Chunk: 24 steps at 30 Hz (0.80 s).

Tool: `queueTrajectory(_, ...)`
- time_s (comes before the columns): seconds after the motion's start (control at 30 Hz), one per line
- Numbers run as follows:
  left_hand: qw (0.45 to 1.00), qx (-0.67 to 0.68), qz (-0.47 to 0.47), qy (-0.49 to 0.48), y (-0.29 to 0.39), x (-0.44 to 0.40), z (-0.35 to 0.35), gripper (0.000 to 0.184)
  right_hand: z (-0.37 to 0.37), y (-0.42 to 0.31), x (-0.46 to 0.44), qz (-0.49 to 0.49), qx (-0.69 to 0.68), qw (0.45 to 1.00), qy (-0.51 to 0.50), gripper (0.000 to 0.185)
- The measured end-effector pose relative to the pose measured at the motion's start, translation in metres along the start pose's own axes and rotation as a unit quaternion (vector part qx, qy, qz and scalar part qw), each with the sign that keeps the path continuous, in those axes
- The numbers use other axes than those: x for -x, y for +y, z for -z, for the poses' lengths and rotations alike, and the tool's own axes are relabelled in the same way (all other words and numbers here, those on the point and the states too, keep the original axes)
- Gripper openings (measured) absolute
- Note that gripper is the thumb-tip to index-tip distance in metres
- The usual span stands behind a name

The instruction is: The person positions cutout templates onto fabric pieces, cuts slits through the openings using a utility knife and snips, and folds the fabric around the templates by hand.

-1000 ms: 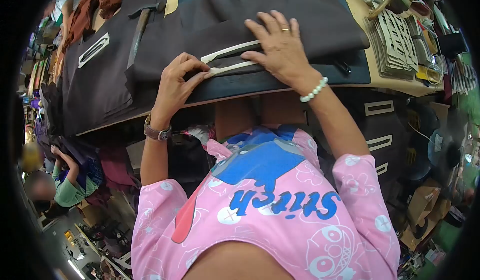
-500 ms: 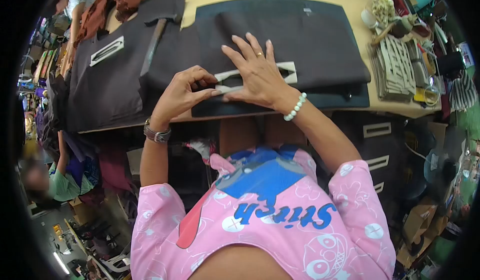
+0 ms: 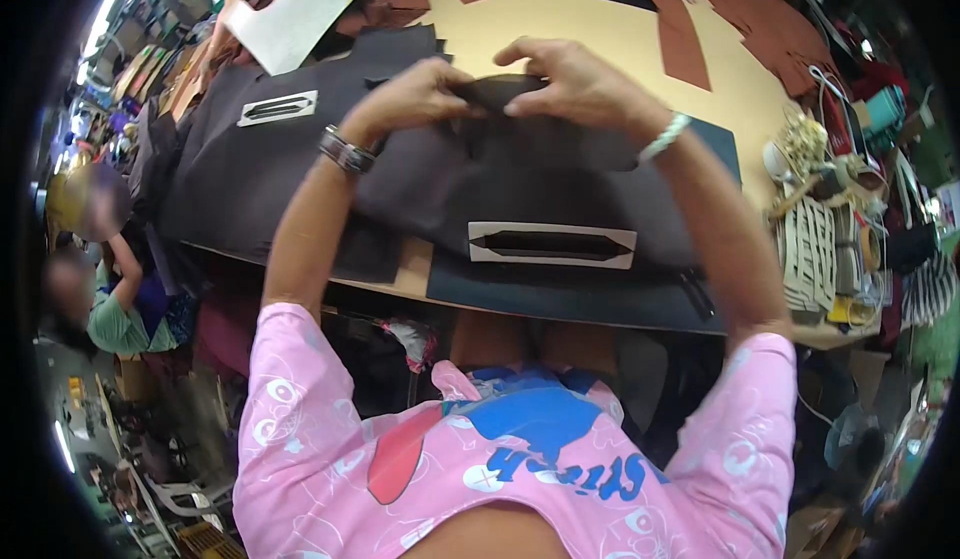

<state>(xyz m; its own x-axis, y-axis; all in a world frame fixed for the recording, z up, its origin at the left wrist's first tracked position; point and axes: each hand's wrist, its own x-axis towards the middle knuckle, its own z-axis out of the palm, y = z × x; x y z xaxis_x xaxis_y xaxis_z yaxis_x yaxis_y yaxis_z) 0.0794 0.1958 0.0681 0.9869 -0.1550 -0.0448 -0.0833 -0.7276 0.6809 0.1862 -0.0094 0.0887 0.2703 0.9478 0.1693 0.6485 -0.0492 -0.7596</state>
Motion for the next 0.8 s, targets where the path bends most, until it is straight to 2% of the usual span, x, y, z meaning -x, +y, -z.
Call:
queueTrajectory(0.03,0.991,-0.026,-0.119,0.064,-0.006,0.008,0.018,0.023,0.014,-0.009,-0.003,0.029,0.091,0.995,-0.035,0.047)
queueTrajectory(0.07,0.992,-0.093,-0.064,0.062,0.007,0.023,0.044,0.021,0.027,-0.019,-0.006,0.056,0.181,0.979,-0.068,0.044)
queueTrajectory(0.13,0.98,-0.187,-0.034,0.053,0.01,0.044,0.093,0.028,0.042,-0.034,-0.016,-0.089,0.226,0.958,-0.154,0.039)
queueTrajectory(0.17,0.962,-0.26,-0.061,0.052,0.001,0.053,0.116,0.027,0.046,-0.037,-0.021,-0.16,0.248,0.935,-0.195,0.037)
queueTrajectory(0.2,0.956,-0.282,-0.053,0.064,-0.013,0.063,0.136,0.027,0.052,-0.028,-0.029,-0.155,0.264,0.934,-0.183,0.034)
queueTrajectory(0.27,0.955,-0.286,0.072,0.037,-0.016,0.081,0.168,0.03,0.061,-0.005,-0.048,-0.145,0.293,0.931,-0.162,0.03)
queueTrajectory(0.3,0.947,-0.291,0.121,0.066,-0.02,0.089,0.177,0.029,0.062,-0.013,-0.054,-0.085,0.298,0.945,-0.107,0.026)
queueTrajectory(0.33,0.935,-0.295,0.17,0.096,-0.027,0.096,0.188,0.029,0.068,-0.007,-0.074,-0.162,0.287,0.933,-0.147,0.023)
queueTrajectory(0.4,0.909,-0.393,0.135,0.036,-0.078,0.091,0.241,0.032,0.076,0.012,-0.109,-0.115,0.295,0.947,-0.054,0.023)
queueTrajectory(0.47,0.853,-0.455,0.164,0.195,-0.148,0.095,0.293,0.025,0.075,0.018,-0.138,-0.024,0.261,0.959,0.103,0.021)
queueTrajectory(0.5,0.797,-0.51,0.167,0.278,-0.132,0.096,0.284,0.024,0.088,0.046,-0.167,-0.05,0.169,0.976,0.129,0.021)
queueTrajectory(0.53,0.731,-0.558,0.166,0.357,-0.108,0.094,0.274,0.026,0.082,0.04,-0.179,0.052,0.237,0.932,0.27,0.024)
queueTrajectory(0.6,0.69,-0.527,0.11,0.484,-0.087,0.09,0.287,0.027,0.081,0.009,-0.203,0.032,0.327,0.848,0.415,0.01)
queueTrajectory(0.63,0.663,-0.508,0.081,0.543,-0.08,0.092,0.293,0.027,0.081,-0.01,-0.206,0.106,0.286,0.836,0.455,0.009)
queueTrajectory(0.67,0.66,-0.439,0.127,0.596,-0.081,0.1,0.303,0.028,0.08,-0.028,-0.206,0.179,0.243,0.818,0.491,0.009)
queueTrajectory(0.7,0.646,-0.428,0.045,0.63,-0.091,0.109,0.32,0.028,0.079,-0.04,-0.209,0.314,0.253,0.747,0.529,0.01)
queueTrajectory(0.73,0.628,-0.413,-0.037,0.659,-0.102,0.122,0.336,0.028,0.062,-0.075,-0.183,0.289,0.223,0.776,0.515,0.014)
queueTrajectory(0.8,0.476,-0.608,0.091,0.629,-0.113,0.167,0.33,0.027,0.047,-0.08,-0.194,0.352,0.098,0.759,0.539,0.02)
